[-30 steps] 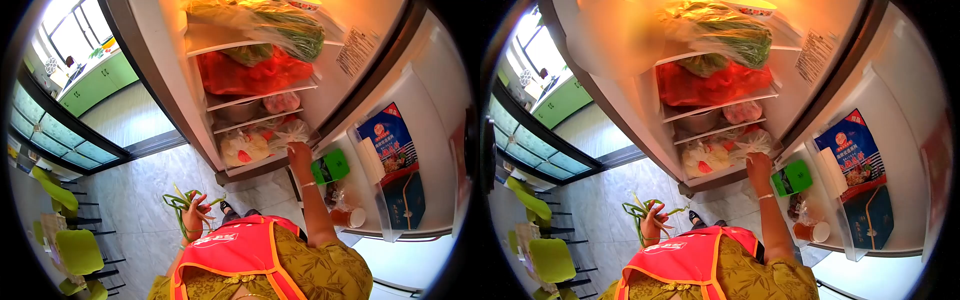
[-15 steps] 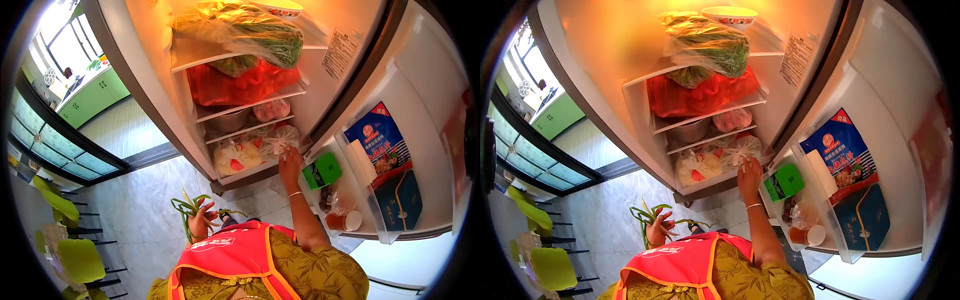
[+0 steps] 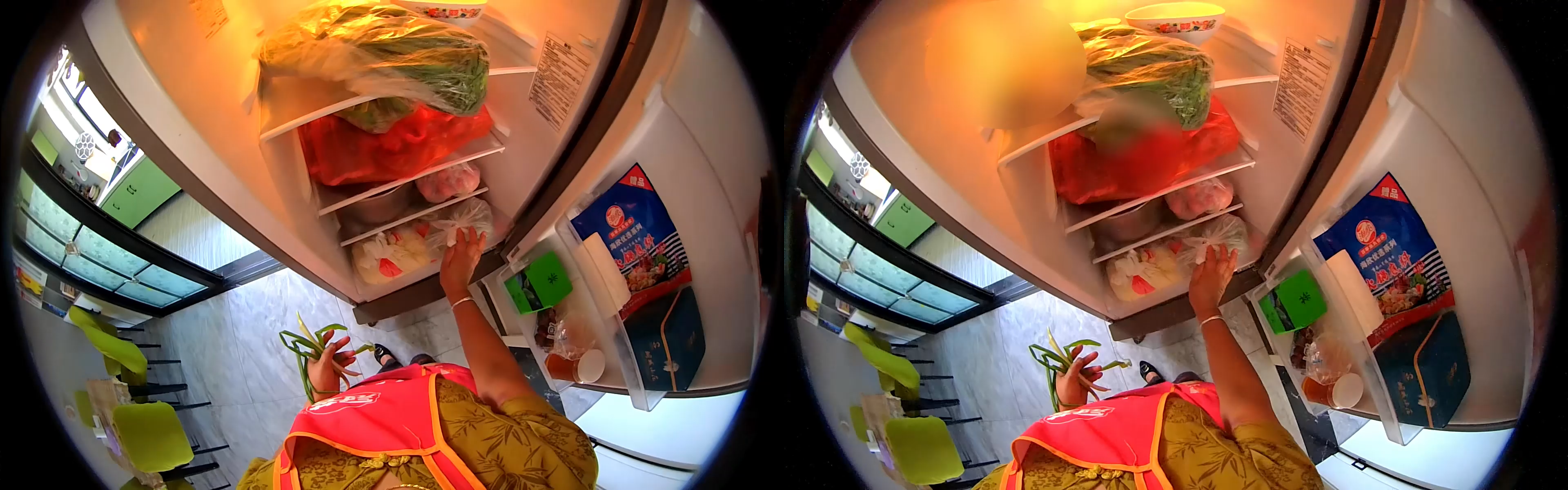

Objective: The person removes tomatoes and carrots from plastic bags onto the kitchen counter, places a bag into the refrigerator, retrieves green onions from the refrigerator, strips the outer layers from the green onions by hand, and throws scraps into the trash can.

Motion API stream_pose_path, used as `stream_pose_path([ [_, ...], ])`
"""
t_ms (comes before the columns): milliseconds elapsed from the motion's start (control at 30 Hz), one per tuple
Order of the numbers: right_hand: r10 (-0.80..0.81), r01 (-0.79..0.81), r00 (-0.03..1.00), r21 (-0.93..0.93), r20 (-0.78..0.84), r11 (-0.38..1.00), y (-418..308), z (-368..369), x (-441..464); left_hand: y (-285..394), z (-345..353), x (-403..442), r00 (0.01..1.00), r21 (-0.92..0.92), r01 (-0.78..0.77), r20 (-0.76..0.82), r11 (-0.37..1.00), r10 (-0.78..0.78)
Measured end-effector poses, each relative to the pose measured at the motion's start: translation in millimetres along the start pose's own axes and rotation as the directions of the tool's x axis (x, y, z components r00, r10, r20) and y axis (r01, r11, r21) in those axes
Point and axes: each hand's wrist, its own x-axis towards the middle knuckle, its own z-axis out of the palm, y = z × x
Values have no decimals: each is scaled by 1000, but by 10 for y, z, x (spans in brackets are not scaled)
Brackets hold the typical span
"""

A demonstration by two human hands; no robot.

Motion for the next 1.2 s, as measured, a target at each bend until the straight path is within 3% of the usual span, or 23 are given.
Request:
stream_pose_path([
  [300,-44,51,993,-62,112,997,-57,172,279,70,107,48,997,73,28,66,997,-33],
  [367,3,-36,995,309,105,950,-32,80,316,85,95,36,997,81,25,66,996,-31],
  [400,78,-66,996,227,-47,972,-34,78,196,87,71,48,998,64,24,64,998,-28],
  [467,371,-457,878,301,302,837,-6,151,-11,26,-49,87,998,40,13,63,999,-15],
  [500,366,-453,880,302,303,839,20,303,-107,16,-84,86,999,25,13,47,1000,-14],
  [567,149,-449,890,768,431,458,94,768,-321,72,-85,18,1000,30,12,-2,999,-11],
  [600,129,-442,892,774,434,453,203,1016,-354,86,-108,13,1000,6,-11,-9,1000,11],
  [667,226,-421,897,576,381,700,357,1431,-324,58,-255,38,997,-38,-68,-34,997,67],
  [767,110,-260,956,609,273,750,280,1586,-174,174,-377,49,982,-82,-127,-150,988,114],
  [967,179,-289,955,622,235,728,204,1855,44,474,-651,13,939,-75,-255,-255,964,229],
  [1067,130,-312,944,696,302,647,259,1648,48,466,-688,71,937,-108,-257,-272,960,220],
  [1133,189,-775,623,566,759,281,13,1096,234,487,-653,128,947,-136,-242,-246,961,204],
  [1167,201,-783,613,554,764,283,116,1013,113,502,-617,178,953,-136,-232,-231,963,196],
  [1200,92,-756,640,604,763,252,247,899,-43,502,-603,246,961,-178,-253,-162,951,226],
])
